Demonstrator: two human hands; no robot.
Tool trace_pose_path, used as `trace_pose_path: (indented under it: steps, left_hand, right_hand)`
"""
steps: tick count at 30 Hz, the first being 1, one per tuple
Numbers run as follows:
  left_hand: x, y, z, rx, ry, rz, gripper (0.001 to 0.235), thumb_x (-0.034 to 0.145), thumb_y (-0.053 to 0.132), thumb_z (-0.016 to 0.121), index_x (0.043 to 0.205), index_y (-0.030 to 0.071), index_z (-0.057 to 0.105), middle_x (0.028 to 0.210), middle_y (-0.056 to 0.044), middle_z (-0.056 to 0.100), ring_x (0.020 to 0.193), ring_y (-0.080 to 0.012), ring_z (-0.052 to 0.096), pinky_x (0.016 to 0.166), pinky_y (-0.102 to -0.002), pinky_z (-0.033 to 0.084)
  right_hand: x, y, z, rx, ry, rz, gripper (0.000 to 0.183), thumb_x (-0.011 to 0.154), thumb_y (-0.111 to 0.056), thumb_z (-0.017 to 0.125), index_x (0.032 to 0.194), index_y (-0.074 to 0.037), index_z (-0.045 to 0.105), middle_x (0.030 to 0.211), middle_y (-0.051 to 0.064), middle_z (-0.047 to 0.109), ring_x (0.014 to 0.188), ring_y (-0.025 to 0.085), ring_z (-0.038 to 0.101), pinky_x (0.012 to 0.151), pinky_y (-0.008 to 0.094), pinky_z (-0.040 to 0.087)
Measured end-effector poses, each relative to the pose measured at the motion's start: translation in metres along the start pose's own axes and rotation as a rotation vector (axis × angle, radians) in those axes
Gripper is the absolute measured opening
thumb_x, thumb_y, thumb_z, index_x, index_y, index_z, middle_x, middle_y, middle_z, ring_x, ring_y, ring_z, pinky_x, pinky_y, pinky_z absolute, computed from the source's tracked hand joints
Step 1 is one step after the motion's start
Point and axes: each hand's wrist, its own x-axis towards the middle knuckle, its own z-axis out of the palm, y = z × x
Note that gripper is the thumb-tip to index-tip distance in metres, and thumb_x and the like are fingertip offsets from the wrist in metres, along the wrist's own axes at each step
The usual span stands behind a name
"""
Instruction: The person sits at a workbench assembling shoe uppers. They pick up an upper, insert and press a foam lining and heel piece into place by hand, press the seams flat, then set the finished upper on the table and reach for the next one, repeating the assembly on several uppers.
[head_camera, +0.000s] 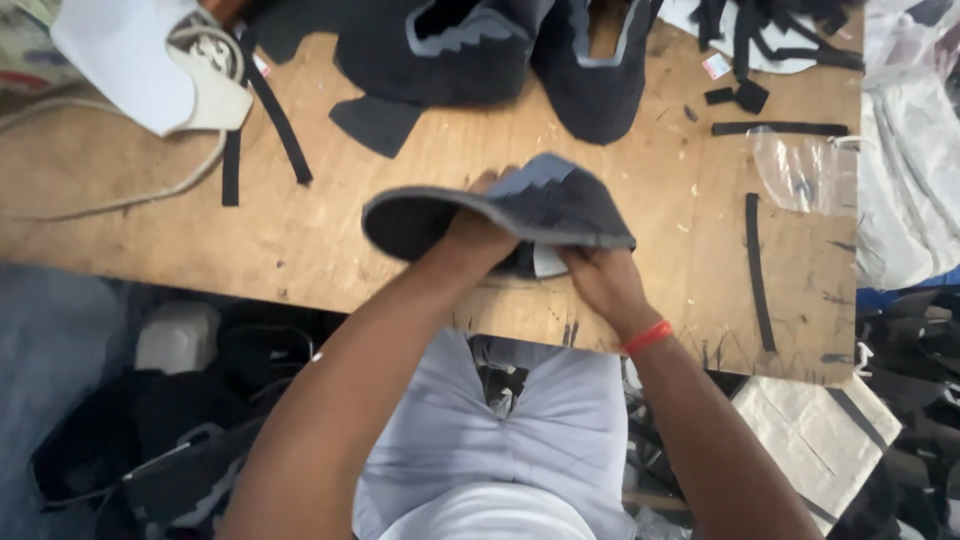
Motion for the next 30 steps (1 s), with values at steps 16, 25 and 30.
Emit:
trace_pose_path:
  steps: [16,25,30]
  left_hand:
    - [-0.09,-0.045,0.05,-0.203,0.113,0.296,0.06,0.099,0.035,0.056,0.15,0.005,0.047,0.156,-0.023,0.042,0.146,-0.0407,0.033,0.12,-0.05,0.028]
    - [-0.097,-0.018,0.047,0.273,0.254,0.282,0.06,0.095,0.022,0.057,0.15,-0.003,0.05,0.155,-0.029,0.048,0.147,-0.0423,0.045,0.123,-0.053,0.034]
    - [-0.114,0.02,0.025,0.311,0.294,0.265,0.052,0.093,0.025,0.057,0.136,-0.005,0.059,0.134,-0.036,0.057,0.125,-0.0506,0.057,0.109,-0.063,0.042]
  right_hand:
    - [-0.03,-0.025,0.009,-0.856,-0.219,-0.494,0.054,0.093,-0.056,0.057,0.108,-0.008,0.076,0.11,0.016,0.074,0.11,0.035,0.066,0.097,0.051,0.049]
    - [-0.031,-0.022,0.011,-0.63,-0.288,-0.49,0.051,0.095,-0.047,0.06,0.118,-0.003,0.073,0.123,0.018,0.069,0.118,0.038,0.061,0.102,0.05,0.044]
    - [-0.023,-0.022,0.035,-0.501,0.09,-0.43,0.036,0.088,-0.021,0.063,0.119,-0.005,0.072,0.129,0.02,0.066,0.128,0.043,0.055,0.111,0.056,0.038]
